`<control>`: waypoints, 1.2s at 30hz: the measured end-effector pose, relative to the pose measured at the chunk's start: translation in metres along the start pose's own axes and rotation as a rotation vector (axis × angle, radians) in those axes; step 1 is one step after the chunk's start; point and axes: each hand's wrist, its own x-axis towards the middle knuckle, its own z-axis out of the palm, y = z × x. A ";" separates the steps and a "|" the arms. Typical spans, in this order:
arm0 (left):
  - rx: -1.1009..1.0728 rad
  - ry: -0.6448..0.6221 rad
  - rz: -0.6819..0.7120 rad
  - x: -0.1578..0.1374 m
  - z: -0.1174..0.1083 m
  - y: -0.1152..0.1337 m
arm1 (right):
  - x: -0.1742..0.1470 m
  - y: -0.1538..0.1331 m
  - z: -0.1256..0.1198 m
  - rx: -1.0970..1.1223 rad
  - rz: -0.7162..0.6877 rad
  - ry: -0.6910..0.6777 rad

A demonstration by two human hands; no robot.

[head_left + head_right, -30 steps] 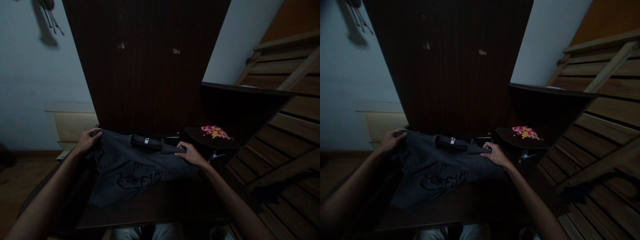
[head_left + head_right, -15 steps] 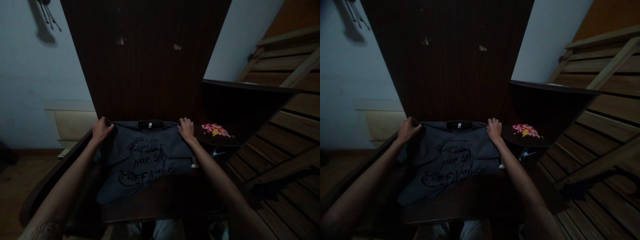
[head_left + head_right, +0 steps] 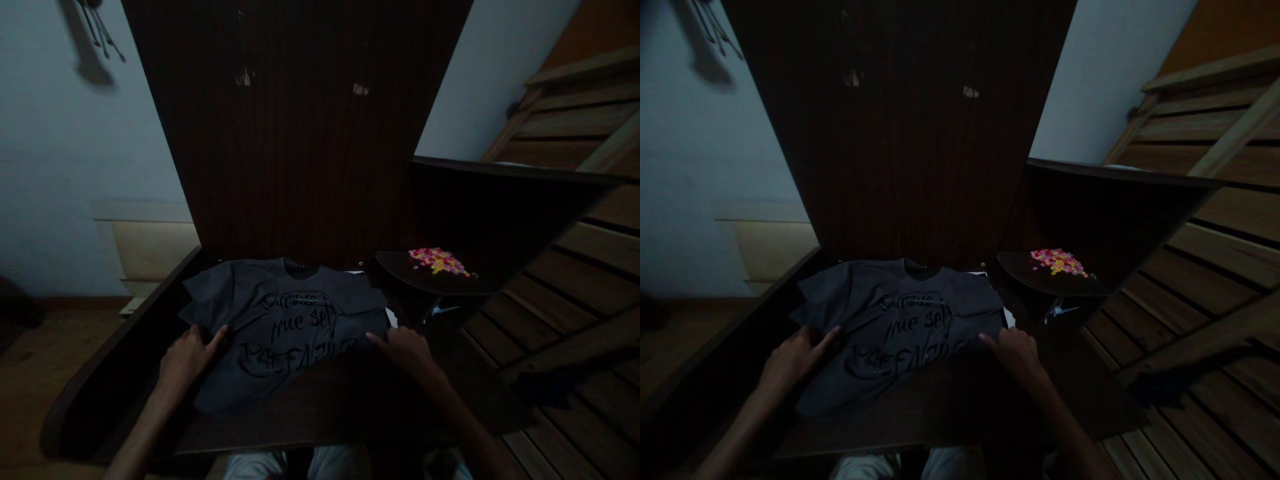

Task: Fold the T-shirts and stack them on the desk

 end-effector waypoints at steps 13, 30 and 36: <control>-0.859 -0.007 -0.050 -0.028 0.020 -0.004 | -0.007 0.002 0.037 0.867 -0.008 0.307; -1.090 0.028 -0.237 -0.042 -0.038 -0.026 | -0.005 0.042 -0.035 1.230 -0.044 0.402; -0.714 -0.214 -0.031 -0.033 -0.005 -0.059 | -0.012 0.055 -0.001 0.681 -0.261 -0.078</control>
